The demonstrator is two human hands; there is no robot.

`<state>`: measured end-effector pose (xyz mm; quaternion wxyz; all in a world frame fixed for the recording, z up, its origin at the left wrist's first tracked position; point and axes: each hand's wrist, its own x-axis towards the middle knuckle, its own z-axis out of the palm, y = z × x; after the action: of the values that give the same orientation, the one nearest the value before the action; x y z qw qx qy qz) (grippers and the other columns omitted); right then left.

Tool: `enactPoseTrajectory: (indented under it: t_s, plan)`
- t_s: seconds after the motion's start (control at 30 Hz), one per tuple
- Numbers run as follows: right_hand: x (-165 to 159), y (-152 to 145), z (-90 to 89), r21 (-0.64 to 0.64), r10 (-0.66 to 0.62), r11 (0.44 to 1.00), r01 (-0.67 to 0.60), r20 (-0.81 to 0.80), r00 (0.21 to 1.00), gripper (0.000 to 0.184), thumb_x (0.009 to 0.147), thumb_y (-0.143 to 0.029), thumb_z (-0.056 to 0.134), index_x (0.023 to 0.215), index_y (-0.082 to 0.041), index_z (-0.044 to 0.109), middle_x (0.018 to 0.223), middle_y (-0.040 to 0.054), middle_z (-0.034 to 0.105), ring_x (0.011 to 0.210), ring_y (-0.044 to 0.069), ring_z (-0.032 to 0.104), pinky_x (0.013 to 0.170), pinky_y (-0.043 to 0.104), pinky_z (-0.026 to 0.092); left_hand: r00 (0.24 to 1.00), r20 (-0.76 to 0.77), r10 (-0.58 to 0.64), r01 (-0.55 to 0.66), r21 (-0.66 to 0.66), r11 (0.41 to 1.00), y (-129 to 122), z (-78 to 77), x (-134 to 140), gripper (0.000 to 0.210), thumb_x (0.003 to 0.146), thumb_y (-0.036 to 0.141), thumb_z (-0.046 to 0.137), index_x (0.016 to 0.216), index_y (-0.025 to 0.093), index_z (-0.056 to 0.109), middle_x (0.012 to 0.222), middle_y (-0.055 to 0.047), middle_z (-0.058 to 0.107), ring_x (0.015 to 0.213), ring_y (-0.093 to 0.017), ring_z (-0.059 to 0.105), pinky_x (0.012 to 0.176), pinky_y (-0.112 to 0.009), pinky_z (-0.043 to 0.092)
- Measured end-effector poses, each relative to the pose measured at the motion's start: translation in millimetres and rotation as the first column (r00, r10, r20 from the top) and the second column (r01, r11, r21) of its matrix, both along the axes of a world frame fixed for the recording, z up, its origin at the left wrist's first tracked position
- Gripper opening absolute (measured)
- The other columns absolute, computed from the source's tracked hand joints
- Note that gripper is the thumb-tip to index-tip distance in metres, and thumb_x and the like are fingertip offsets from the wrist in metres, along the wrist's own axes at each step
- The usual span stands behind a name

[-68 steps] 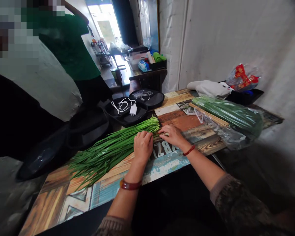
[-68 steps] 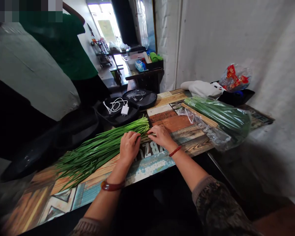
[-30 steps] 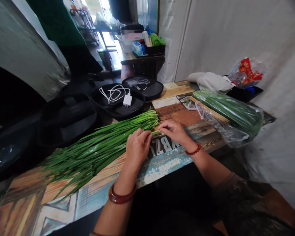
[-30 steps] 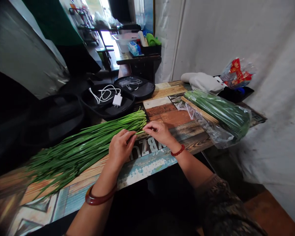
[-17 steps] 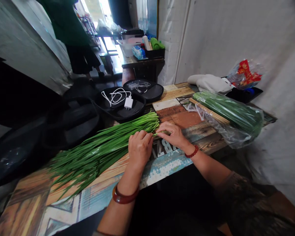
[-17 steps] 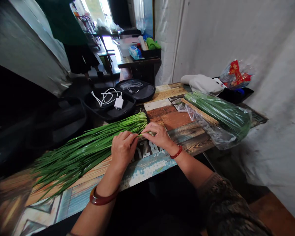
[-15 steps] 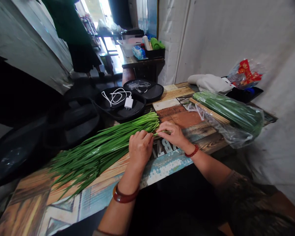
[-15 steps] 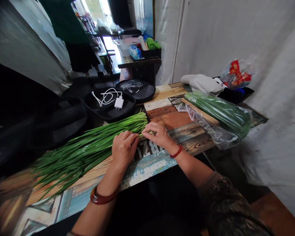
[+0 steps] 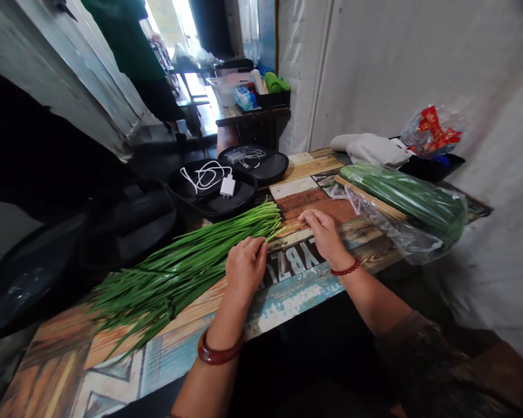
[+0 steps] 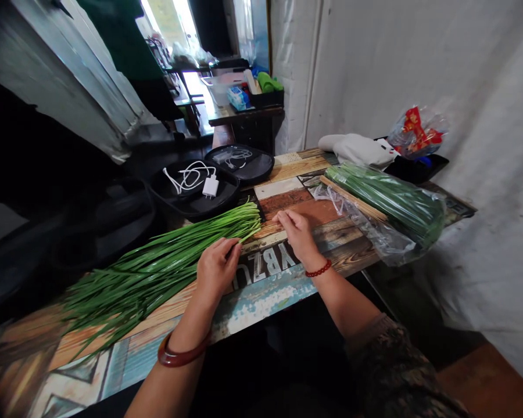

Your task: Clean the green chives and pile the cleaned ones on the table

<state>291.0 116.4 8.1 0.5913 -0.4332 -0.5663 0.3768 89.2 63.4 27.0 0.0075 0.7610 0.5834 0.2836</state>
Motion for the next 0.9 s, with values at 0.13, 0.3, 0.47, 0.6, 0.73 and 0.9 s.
enactPoseTrajectory:
  t_s: [0.13,0.3,0.47,0.6,0.73,0.9]
  plan:
    - [4.5,-0.8,4.9,0.157,-0.009,0.987,-0.031,0.251,0.968,0.033,0.091,-0.034,0.050,0.062,-0.020,0.056,0.065,0.0005,0.057,0.065,0.015,0.054,0.068,0.029,0.044,0.998,0.063,0.020,-0.019,-0.019,1.000,0.9,-1.0,-1.8,0.023,0.093,0.035,0.046,0.099,0.022,0.063,0.091,-0.003,0.070,0.082,-0.017,0.063,0.071,-0.028,0.043]
    - [1.1,-2.9,10.7,0.307,-0.092,0.952,-0.021,0.349,0.932,0.006,0.082,-0.022,0.059,0.088,-0.022,0.062,0.093,0.0053,0.063,0.092,0.020,0.059,0.082,0.033,0.047,1.000,-0.012,0.028,-0.028,-0.011,1.000,-0.4,3.2,-3.1,0.024,0.094,0.036,0.044,0.092,0.022,0.063,0.081,-0.003,0.066,0.076,-0.016,0.061,0.068,-0.028,0.041]
    - [-8.3,-7.1,8.6,0.323,0.008,0.926,-0.193,0.495,0.869,0.011,0.083,-0.028,0.065,0.094,-0.024,0.065,0.102,0.0063,0.064,0.103,0.022,0.057,0.095,0.040,0.043,0.988,-0.157,-0.002,-0.001,-0.015,1.000,-1.6,7.3,-0.3,0.028,0.095,0.035,0.042,0.088,0.022,0.066,0.078,-0.004,0.061,0.072,-0.017,0.056,0.064,-0.029,0.036]
    - [-10.6,-3.9,3.0,0.293,0.037,0.932,-0.212,0.506,0.861,0.008,0.087,-0.027,0.060,0.083,-0.024,0.066,0.094,0.0048,0.065,0.096,0.020,0.059,0.089,0.037,0.045,0.985,-0.169,-0.040,0.037,-0.019,0.999,-1.9,6.7,1.0,0.030,0.096,0.034,0.040,0.084,0.021,0.065,0.075,-0.004,0.059,0.073,-0.017,0.055,0.064,-0.029,0.037]
    - [-6.2,1.9,-2.1,0.300,-0.108,0.954,-0.012,0.379,0.919,0.018,0.093,-0.029,0.050,0.082,-0.022,0.063,0.090,0.0049,0.063,0.090,0.018,0.059,0.082,0.032,0.047,0.998,-0.039,0.049,-0.047,0.057,0.997,-1.3,5.2,-3.2,0.029,0.096,0.033,0.038,0.083,0.021,0.061,0.076,-0.004,0.060,0.073,-0.016,0.055,0.066,-0.028,0.038]
    - [-8.6,5.3,-8.3,0.301,-0.080,0.950,-0.088,0.505,0.860,0.021,0.095,-0.027,0.047,0.081,-0.022,0.062,0.087,0.0050,0.063,0.089,0.019,0.058,0.082,0.032,0.045,0.943,0.246,0.226,-0.255,0.092,0.963,2.3,3.9,-9.4,0.020,0.092,0.037,0.048,0.095,0.020,0.058,0.078,-0.001,0.062,0.067,-0.014,0.055,0.063,-0.026,0.038]
